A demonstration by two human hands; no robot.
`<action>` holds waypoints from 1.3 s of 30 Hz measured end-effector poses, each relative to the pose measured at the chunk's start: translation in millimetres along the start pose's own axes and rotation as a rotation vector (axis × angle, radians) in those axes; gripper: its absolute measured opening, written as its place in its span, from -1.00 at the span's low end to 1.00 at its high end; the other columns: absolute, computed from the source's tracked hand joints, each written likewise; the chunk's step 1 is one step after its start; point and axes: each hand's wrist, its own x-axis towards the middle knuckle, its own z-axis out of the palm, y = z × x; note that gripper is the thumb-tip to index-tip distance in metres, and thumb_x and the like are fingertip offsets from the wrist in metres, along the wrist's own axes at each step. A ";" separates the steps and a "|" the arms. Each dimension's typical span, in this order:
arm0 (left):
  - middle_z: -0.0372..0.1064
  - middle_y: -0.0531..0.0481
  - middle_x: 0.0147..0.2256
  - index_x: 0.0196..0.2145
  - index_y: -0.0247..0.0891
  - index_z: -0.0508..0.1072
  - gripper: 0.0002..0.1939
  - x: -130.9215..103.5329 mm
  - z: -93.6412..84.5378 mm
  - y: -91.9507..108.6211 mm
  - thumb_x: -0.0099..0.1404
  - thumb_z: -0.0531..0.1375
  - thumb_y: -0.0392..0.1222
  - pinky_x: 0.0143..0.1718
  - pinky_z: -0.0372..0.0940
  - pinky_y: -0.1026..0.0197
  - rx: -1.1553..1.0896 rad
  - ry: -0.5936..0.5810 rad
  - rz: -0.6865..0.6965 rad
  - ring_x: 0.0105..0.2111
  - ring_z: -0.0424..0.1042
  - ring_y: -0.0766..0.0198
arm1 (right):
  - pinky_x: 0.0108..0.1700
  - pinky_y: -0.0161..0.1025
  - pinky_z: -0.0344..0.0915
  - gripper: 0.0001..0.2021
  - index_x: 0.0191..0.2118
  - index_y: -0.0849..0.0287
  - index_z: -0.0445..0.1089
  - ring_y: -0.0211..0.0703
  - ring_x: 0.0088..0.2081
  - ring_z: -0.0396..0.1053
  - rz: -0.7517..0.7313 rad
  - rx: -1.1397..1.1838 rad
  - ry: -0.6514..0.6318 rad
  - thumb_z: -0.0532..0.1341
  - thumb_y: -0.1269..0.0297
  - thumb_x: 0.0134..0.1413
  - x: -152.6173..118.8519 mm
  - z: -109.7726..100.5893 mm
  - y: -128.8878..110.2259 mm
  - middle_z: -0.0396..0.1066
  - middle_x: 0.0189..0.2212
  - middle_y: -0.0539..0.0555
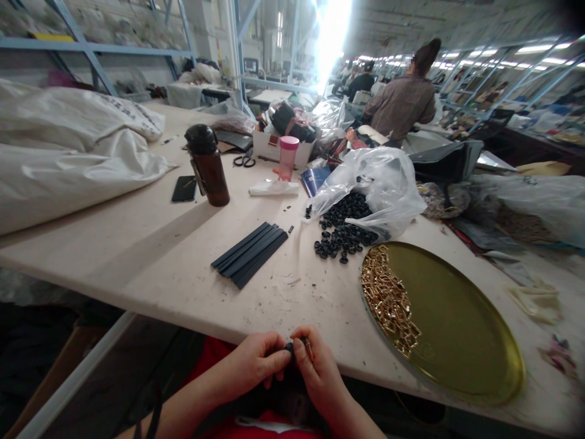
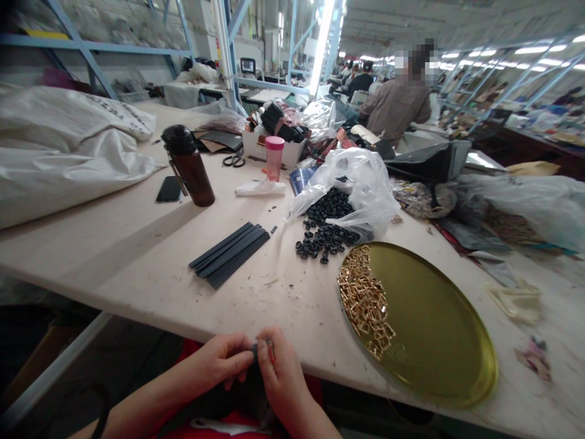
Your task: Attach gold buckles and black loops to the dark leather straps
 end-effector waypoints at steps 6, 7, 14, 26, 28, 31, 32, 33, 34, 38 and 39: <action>0.13 0.19 -0.63 -0.44 -0.30 0.31 -0.78 -7.4 -6.3 -0.1 0.16 0.06 -0.07 -0.65 -0.03 0.39 0.026 -0.010 -0.049 -0.66 0.07 0.45 | -0.46 -0.34 0.11 -0.78 -0.24 0.15 0.25 -0.24 -0.48 0.25 -0.039 -0.098 -0.052 -0.05 0.15 0.19 1.4 -8.2 -4.7 0.28 -0.53 -0.03; 0.13 0.19 -0.64 -0.46 -0.30 0.31 -0.78 -7.5 -5.2 0.3 0.16 0.05 -0.08 -0.64 -0.03 0.38 0.039 -0.002 -0.042 -0.66 0.07 0.45 | -0.45 -0.34 0.12 -0.76 -0.25 0.15 0.26 -0.24 -0.46 0.26 -0.042 -0.101 -0.033 -0.06 0.16 0.20 1.6 -7.5 -4.4 0.29 -0.52 -0.02; 0.17 0.15 -0.62 -0.50 -0.28 0.31 -0.73 -2.1 7.8 8.1 0.21 0.00 -0.06 -0.59 0.03 0.36 0.164 0.048 0.068 -0.62 0.15 0.40 | -0.37 -0.34 0.20 -0.72 -0.29 0.16 0.29 -0.24 -0.42 0.30 -0.049 -0.032 0.062 -0.09 0.17 0.21 3.3 2.3 -7.8 0.34 -0.47 0.01; 0.31 0.07 -0.54 -0.47 -0.28 0.37 -0.70 2.1 -10.6 21.1 0.23 -0.01 -0.04 -0.53 0.00 0.32 0.486 0.111 0.124 -0.53 0.23 0.31 | -0.41 -0.32 0.20 -0.74 -0.21 0.16 0.27 -0.23 -0.45 0.28 -0.054 -0.073 0.123 -0.06 0.14 0.19 12.5 -13.7 2.5 0.31 -0.49 0.00; 0.33 0.05 -0.52 -0.46 -0.27 0.38 -0.70 4.3 -11.0 22.9 0.24 -0.02 -0.05 -0.52 0.01 0.32 0.524 0.115 0.141 -0.51 0.25 0.29 | -0.42 -0.32 0.20 -0.74 -0.21 0.16 0.26 -0.25 -0.48 0.27 -0.053 -0.045 0.128 -0.08 0.15 0.20 13.3 -12.2 4.0 0.29 -0.51 -0.01; 0.38 0.01 -0.48 -0.44 -0.26 0.39 -0.73 9.0 -10.0 26.5 0.24 -0.01 -0.08 -0.48 0.05 0.31 0.569 0.115 0.192 -0.47 0.30 0.26 | -0.47 -0.33 0.19 -0.73 -0.21 0.17 0.25 -0.27 -0.53 0.24 -0.043 0.014 0.162 -0.09 0.14 0.21 14.4 -11.1 3.7 0.24 -0.58 -0.05; 0.39 0.01 -0.47 -0.43 -0.25 0.39 -0.74 10.6 -9.5 27.7 0.24 -0.01 -0.10 -0.47 0.06 0.31 0.577 0.107 0.209 -0.45 0.31 0.25 | -0.48 -0.34 0.19 -0.73 -0.21 0.17 0.24 -0.27 -0.55 0.23 -0.042 0.038 0.177 -0.09 0.14 0.21 14.9 -11.5 3.4 0.22 -0.60 -0.06; 0.40 0.00 -0.45 -0.42 -0.25 0.40 -0.75 12.2 -9.2 28.7 0.24 -0.01 -0.11 -0.45 0.07 0.31 0.581 0.097 0.223 -0.44 0.32 0.25 | -0.49 -0.34 0.19 -0.72 -0.22 0.18 0.24 -0.27 -0.56 0.23 -0.038 0.062 0.190 -0.09 0.13 0.21 15.4 -12.3 3.1 0.21 -0.61 -0.07; 0.41 0.00 -0.44 -0.40 -0.25 0.40 -0.75 13.9 -9.1 29.6 0.24 -0.01 -0.11 -0.44 0.08 0.31 0.585 0.087 0.232 -0.43 0.33 0.25 | -0.50 -0.34 0.20 -0.72 -0.22 0.18 0.24 -0.28 -0.56 0.23 -0.033 0.084 0.200 -0.09 0.13 0.21 16.2 -13.4 2.8 0.20 -0.62 -0.07; 0.42 -0.01 -0.42 -0.37 -0.25 0.41 -0.72 23.6 -14.2 32.2 0.27 -0.02 -0.09 -0.43 0.10 0.31 0.646 0.111 0.282 -0.42 0.34 0.24 | -0.45 -0.32 0.26 -0.73 -0.19 0.18 0.23 -0.25 -0.51 0.30 -0.035 0.115 0.210 -0.06 0.12 0.20 24.2 -20.2 2.7 0.29 -0.55 -0.02; 0.42 -0.02 -0.41 -0.36 -0.25 0.42 -0.70 27.0 -17.4 32.7 0.28 -0.04 -0.07 -0.43 0.10 0.31 0.683 0.142 0.298 -0.41 0.35 0.24 | -0.39 -0.30 0.29 -0.73 -0.16 0.18 0.23 -0.23 -0.45 0.33 -0.045 0.103 0.224 -0.05 0.13 0.19 27.4 -22.1 3.1 0.34 -0.49 0.01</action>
